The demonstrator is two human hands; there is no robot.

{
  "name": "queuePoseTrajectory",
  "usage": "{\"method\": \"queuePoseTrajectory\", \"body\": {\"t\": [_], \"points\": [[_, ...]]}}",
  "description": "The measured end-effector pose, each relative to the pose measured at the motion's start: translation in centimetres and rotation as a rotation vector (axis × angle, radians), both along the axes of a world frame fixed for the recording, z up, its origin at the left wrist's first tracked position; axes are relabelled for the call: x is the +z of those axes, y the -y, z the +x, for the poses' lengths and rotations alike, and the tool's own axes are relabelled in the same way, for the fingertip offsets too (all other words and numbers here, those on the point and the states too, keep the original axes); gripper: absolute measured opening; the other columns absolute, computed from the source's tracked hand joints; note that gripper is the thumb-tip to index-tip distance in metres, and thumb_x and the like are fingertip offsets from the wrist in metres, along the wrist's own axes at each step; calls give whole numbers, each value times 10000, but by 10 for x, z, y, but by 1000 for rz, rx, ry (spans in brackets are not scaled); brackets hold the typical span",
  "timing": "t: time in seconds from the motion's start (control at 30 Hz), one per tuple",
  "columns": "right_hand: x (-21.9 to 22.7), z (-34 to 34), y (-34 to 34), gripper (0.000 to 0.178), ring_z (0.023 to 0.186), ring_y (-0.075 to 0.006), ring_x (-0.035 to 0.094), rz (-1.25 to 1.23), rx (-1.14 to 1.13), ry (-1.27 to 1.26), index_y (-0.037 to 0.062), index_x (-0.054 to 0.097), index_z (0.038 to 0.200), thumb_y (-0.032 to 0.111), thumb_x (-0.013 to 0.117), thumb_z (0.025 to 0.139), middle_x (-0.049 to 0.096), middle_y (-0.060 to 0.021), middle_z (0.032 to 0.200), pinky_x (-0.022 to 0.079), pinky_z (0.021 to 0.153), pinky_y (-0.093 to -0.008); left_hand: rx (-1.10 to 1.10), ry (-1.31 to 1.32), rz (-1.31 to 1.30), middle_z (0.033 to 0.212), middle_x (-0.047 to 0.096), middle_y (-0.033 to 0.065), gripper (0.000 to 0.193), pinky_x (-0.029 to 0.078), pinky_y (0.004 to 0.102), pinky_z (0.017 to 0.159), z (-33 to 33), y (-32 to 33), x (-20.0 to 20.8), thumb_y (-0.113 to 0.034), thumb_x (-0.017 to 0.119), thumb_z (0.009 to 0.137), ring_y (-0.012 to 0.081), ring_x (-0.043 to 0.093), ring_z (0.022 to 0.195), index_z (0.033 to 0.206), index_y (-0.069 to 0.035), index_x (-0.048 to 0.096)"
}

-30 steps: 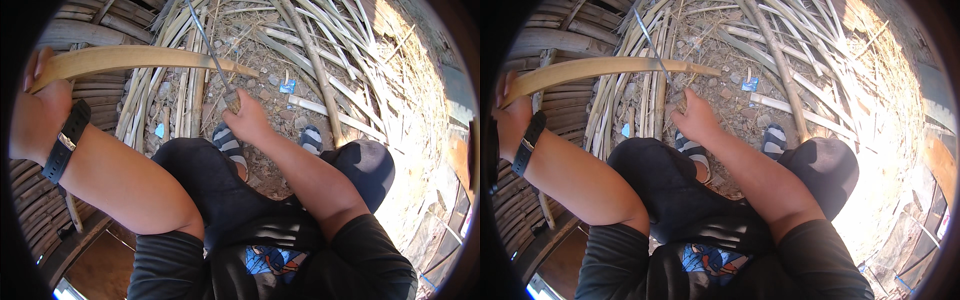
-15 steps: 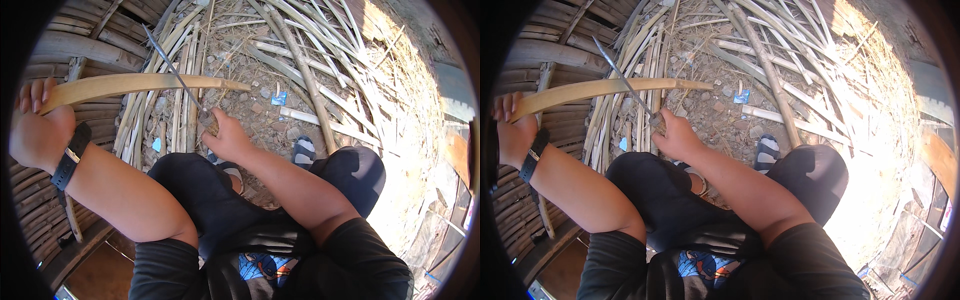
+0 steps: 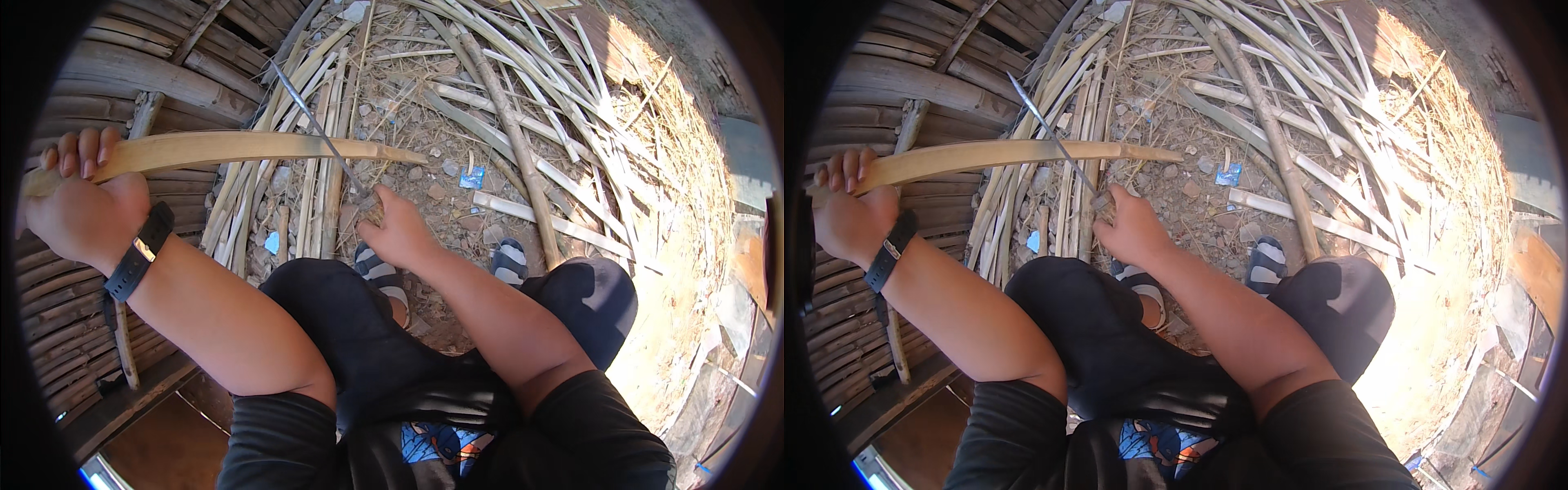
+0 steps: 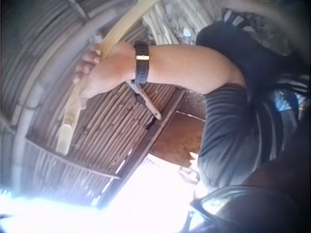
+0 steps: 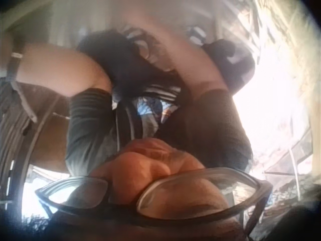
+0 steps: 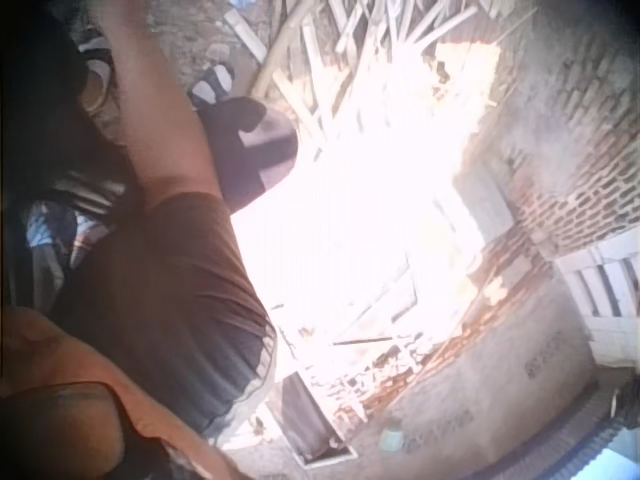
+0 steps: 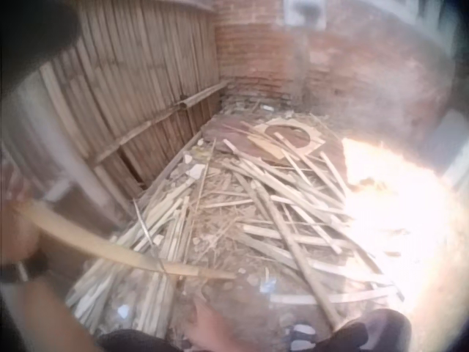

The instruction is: The person sits on the ground and uses a knife to split a long piece of bamboo into thin strips. They hold the bamboo with their left hand and repeatedly strike it with the knife in their right hand to separate the material.

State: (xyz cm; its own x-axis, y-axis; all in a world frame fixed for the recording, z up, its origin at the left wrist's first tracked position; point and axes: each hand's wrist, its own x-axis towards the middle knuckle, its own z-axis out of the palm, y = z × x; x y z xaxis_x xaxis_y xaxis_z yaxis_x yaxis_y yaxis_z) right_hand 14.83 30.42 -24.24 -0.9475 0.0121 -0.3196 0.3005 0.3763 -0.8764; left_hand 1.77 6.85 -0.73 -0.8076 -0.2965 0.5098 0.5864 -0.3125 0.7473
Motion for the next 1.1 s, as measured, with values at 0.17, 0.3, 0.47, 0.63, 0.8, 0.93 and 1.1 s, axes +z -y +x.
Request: {"method": "queuePoseTrajectory", "body": {"t": [0.17,0.3,0.47,0.63,0.8,0.93,1.1], "points": [[-97,-1,-41,509,952,-433,650,65,-171,197,-83,558,1184,209,670,781,660,-313,972,507,861,-457,-19,24,-26,672,381,24,672,310,268,527,-8,-6,0,-735,262,940,140,331,544,851,-89,421],[-20,4,-10,543,1000,-457,636,-28,-109,68,-91,544,1203,215,674,773,652,-333,996,500,899,-467,-83,30,1,676,389,11,651,312,265,527,-7,-1,5,-726,274,942,131,324,538,834,-103,428],[-19,1,-2,530,983,-447,643,5,-29,-108,-103,550,1179,216,663,772,656,-320,1001,500,884,-474,-192,36,38,660,381,0,646,311,257,522,-9,12,6,-742,350,916,122,328,523,834,-108,442],[-38,-21,-57,478,964,-441,646,34,-22,227,-88,580,1130,221,658,774,652,-321,990,504,864,-463,-265,-1,59,636,371,-5,683,302,247,515,-2,13,-4,-790,363,882,112,324,520,800,-119,457],[52,-15,-19,507,908,-384,665,-54,177,-51,-79,563,1179,219,656,780,664,-277,955,514,820,-438,-268,23,35,639,378,-18,706,300,247,515,-1,9,0,-826,365,852,107,310,526,786,-129,459],[41,-15,-16,515,890,-357,673,-5,164,-189,-77,558,1204,199,651,778,673,-250,929,513,792,-430,-361,6,27,641,378,-19,695,299,250,513,2,4,3,-820,367,855,106,314,533,787,-134,462],[-19,-20,-35,561,874,-370,675,24,67,29,-102,531,1239,193,646,776,666,-272,927,514,782,-433,-445,-30,34,652,385,-16,689,302,251,529,-1,-1,-1,-816,378,850,108,322,547,792,-137,473]]}}
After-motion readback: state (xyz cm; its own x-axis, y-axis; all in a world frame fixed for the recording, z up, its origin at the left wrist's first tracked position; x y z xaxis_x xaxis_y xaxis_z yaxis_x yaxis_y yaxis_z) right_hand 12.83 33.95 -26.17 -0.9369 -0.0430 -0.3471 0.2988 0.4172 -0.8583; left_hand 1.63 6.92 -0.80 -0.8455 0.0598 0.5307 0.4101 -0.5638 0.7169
